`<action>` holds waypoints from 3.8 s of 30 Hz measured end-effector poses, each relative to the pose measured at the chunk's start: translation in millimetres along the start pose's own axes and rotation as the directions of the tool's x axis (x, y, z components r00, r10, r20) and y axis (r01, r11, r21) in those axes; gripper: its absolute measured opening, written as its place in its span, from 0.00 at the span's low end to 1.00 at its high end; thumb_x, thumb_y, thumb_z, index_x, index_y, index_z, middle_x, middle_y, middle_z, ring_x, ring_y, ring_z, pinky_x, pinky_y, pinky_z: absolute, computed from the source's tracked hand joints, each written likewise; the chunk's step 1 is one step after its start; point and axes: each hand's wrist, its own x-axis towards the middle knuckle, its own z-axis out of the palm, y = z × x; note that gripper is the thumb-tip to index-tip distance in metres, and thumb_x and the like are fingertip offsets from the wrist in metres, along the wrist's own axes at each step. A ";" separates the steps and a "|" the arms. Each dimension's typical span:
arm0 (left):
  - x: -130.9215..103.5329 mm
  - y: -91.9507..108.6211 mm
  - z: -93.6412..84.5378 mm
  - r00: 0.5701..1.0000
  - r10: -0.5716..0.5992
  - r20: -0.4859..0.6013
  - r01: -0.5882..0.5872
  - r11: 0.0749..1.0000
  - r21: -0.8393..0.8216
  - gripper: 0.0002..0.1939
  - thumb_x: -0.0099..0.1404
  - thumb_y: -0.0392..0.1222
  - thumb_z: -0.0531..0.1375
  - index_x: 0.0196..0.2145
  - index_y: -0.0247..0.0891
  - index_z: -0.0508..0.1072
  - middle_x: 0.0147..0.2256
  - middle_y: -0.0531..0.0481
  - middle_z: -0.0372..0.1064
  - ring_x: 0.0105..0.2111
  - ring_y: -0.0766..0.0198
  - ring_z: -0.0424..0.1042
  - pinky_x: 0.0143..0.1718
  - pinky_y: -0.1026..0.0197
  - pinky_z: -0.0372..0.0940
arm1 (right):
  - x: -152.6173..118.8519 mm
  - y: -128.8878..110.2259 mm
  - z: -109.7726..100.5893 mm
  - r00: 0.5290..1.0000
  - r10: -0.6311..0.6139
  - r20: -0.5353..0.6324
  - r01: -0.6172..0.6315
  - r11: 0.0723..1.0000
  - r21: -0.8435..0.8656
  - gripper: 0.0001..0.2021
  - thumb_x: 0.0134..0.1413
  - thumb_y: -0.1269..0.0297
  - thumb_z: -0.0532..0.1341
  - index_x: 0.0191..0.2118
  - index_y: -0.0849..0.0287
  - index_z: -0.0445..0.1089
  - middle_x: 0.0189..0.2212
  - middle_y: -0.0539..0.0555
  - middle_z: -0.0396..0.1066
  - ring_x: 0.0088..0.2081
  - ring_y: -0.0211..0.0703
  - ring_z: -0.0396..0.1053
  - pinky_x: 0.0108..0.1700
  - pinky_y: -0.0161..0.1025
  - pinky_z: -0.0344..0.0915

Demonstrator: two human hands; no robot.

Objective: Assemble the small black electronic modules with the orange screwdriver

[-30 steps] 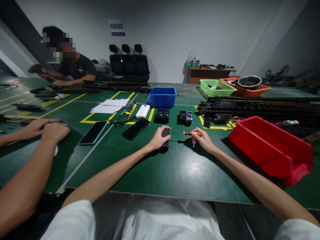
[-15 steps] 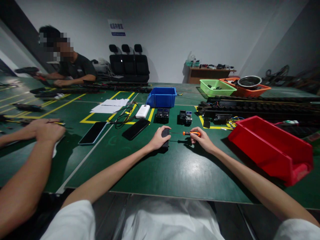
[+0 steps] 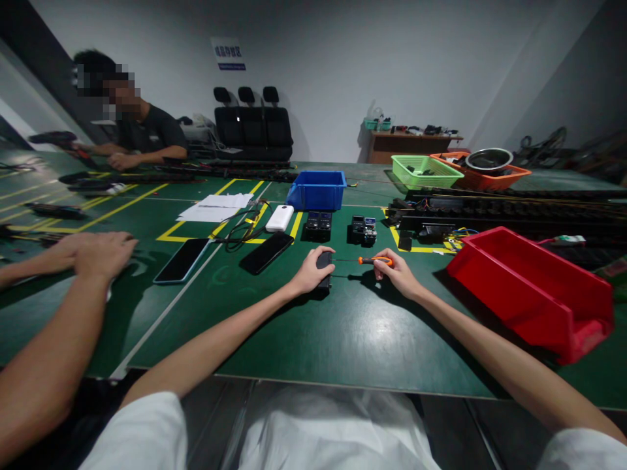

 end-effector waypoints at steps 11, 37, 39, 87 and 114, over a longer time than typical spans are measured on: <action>-0.7 2.0 -1.0 1.000 0.004 0.004 -0.004 1.000 -0.003 0.18 0.59 0.39 0.59 0.48 0.40 0.69 0.47 0.48 0.66 0.46 0.59 0.66 0.53 0.55 0.60 | -0.8 -2.1 1.8 1.000 0.013 -0.002 -0.013 1.000 -0.020 0.13 0.60 0.51 0.59 0.35 0.57 0.61 0.19 0.44 0.65 0.19 0.35 0.62 0.24 0.33 0.59; -1.3 3.4 -1.5 1.000 -0.009 0.006 0.009 1.000 0.000 0.18 0.59 0.39 0.59 0.48 0.41 0.69 0.47 0.49 0.66 0.46 0.59 0.66 0.54 0.55 0.60 | -2.0 -2.2 -0.2 0.999 0.036 -0.005 -0.036 0.999 -0.035 0.15 0.53 0.54 0.64 0.41 0.56 0.63 0.25 0.46 0.68 0.25 0.35 0.66 0.30 0.34 0.64; -1.5 3.2 -1.5 1.000 -0.012 0.007 0.012 1.000 -0.002 0.18 0.60 0.40 0.59 0.48 0.41 0.69 0.47 0.49 0.66 0.46 0.59 0.66 0.54 0.55 0.60 | -2.1 -3.5 0.4 1.000 0.023 -0.004 -0.023 0.999 -0.040 0.15 0.54 0.53 0.63 0.40 0.57 0.63 0.24 0.46 0.68 0.25 0.35 0.65 0.30 0.35 0.63; -0.6 5.9 -2.0 1.000 -0.020 0.007 0.020 1.000 -0.003 0.18 0.59 0.39 0.59 0.48 0.41 0.69 0.47 0.49 0.66 0.46 0.59 0.66 0.53 0.55 0.61 | -1.6 -6.2 2.1 1.000 0.028 -0.003 -0.028 0.998 -0.049 0.15 0.56 0.49 0.61 0.36 0.57 0.63 0.21 0.46 0.67 0.22 0.36 0.64 0.27 0.36 0.63; -0.1 1.7 -0.6 1.000 -0.003 0.010 0.003 1.000 0.004 0.18 0.60 0.39 0.59 0.48 0.40 0.69 0.46 0.49 0.66 0.46 0.59 0.66 0.53 0.55 0.60 | 0.4 5.3 -1.8 0.999 0.036 -0.003 -0.036 0.999 -0.037 0.16 0.53 0.53 0.65 0.41 0.57 0.63 0.24 0.45 0.66 0.24 0.35 0.64 0.29 0.35 0.62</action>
